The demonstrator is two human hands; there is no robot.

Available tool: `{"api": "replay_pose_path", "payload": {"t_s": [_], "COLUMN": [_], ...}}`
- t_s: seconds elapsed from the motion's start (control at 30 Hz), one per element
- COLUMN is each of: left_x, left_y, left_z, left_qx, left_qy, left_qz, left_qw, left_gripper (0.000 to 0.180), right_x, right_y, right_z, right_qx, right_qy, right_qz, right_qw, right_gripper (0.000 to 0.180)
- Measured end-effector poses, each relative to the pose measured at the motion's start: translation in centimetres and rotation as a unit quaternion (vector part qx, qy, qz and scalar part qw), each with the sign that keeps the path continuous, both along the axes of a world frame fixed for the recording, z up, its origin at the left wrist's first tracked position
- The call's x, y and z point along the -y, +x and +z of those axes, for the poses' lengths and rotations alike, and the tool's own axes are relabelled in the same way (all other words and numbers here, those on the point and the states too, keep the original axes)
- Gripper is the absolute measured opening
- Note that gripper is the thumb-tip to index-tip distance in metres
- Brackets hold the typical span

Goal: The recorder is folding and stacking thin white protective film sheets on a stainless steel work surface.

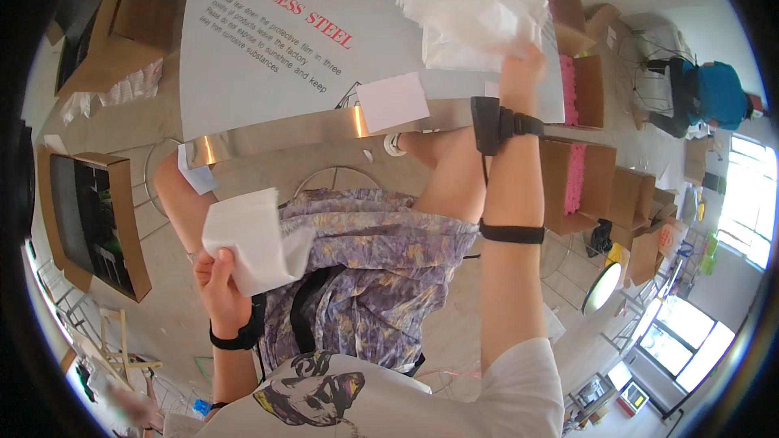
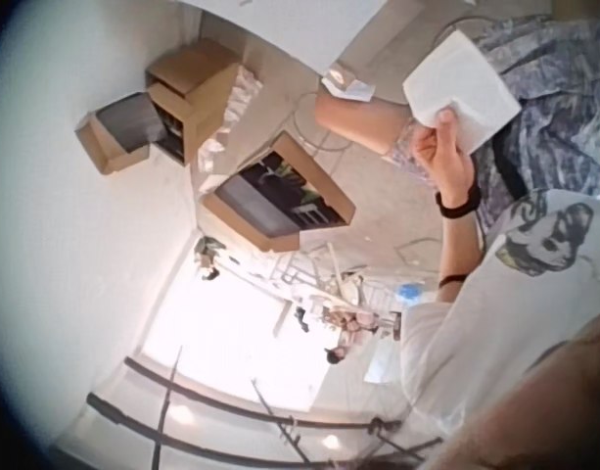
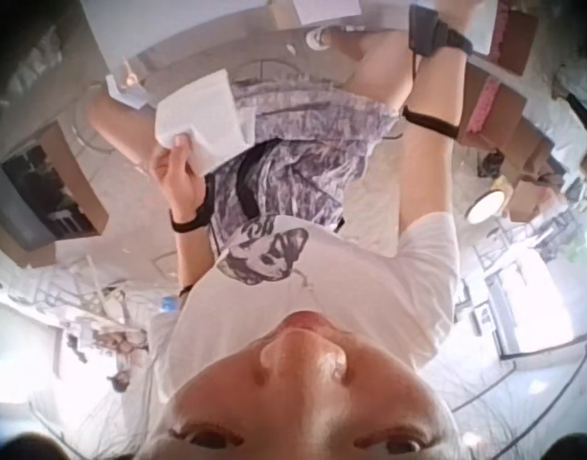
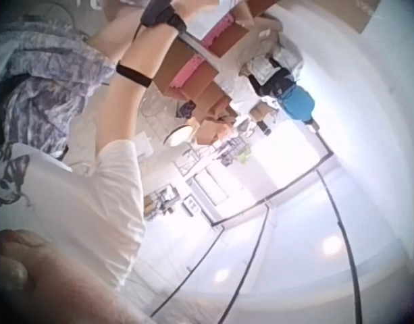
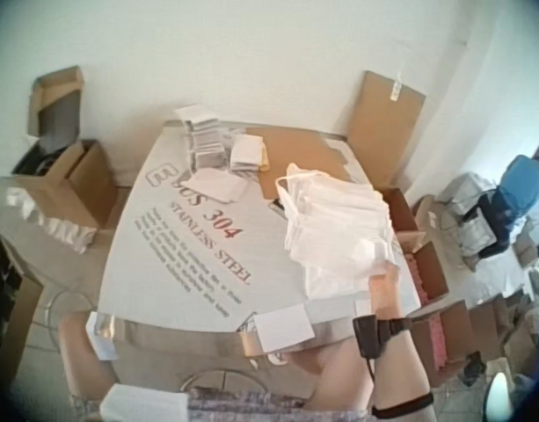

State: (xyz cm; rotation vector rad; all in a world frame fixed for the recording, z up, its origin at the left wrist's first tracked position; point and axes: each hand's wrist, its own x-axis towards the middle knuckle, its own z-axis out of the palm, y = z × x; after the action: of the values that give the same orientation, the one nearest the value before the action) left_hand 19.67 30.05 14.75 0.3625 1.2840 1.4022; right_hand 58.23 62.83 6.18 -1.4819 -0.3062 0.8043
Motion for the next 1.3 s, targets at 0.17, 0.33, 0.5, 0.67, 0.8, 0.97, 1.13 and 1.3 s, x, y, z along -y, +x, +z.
{"api": "replay_pose_path", "payload": {"t_s": [0.17,0.33,0.5,0.67,0.8,0.97,1.13,1.3], "left_x": [-2.2,-3.2,-2.8,-2.3,-1.8,-1.9,-0.2,1.4], "left_y": [3.3,4.9,4.5,3.1,2.0,0.1,-2.0,-1.1], "left_z": [1.5,1.7,1.6,2.7,2.7,2.2,4.0,3.0], "left_qx": [0.014,0.026,-0.016,-0.240,-0.287,-0.450,-0.236,0.186], "left_qy": [0.000,-0.011,0.004,0.096,0.145,0.254,0.040,-0.053], "left_qz": [-0.086,-0.161,-0.196,-0.256,-0.263,-0.234,-0.268,-0.172], "left_qw": [0.996,0.987,0.980,0.932,0.910,0.824,0.933,0.966], "left_gripper": [0.014,0.018,0.016,0.013,0.014,0.017,0.022,0.024], "right_x": [-0.9,-2.0,1.1,13.5,24.9,27.5,29.9,31.5], "right_y": [3.4,9.6,8.7,-7.1,-15.6,-19.3,-21.1,-22.0], "right_z": [-3.8,-7.3,-7.0,5.3,10.6,13.1,12.4,12.1], "right_qx": [0.152,0.308,0.439,0.304,-0.108,-0.242,-0.084,-0.113], "right_qy": [-0.038,-0.068,-0.081,-0.007,-0.022,-0.154,-0.080,-0.059], "right_qz": [-0.034,-0.068,-0.103,0.360,0.586,0.514,0.520,0.511], "right_qw": [0.987,0.946,0.889,0.882,0.803,0.808,0.846,0.850], "right_gripper": [0.038,0.040,0.041,0.032,0.029,0.025,0.021,0.024]}}
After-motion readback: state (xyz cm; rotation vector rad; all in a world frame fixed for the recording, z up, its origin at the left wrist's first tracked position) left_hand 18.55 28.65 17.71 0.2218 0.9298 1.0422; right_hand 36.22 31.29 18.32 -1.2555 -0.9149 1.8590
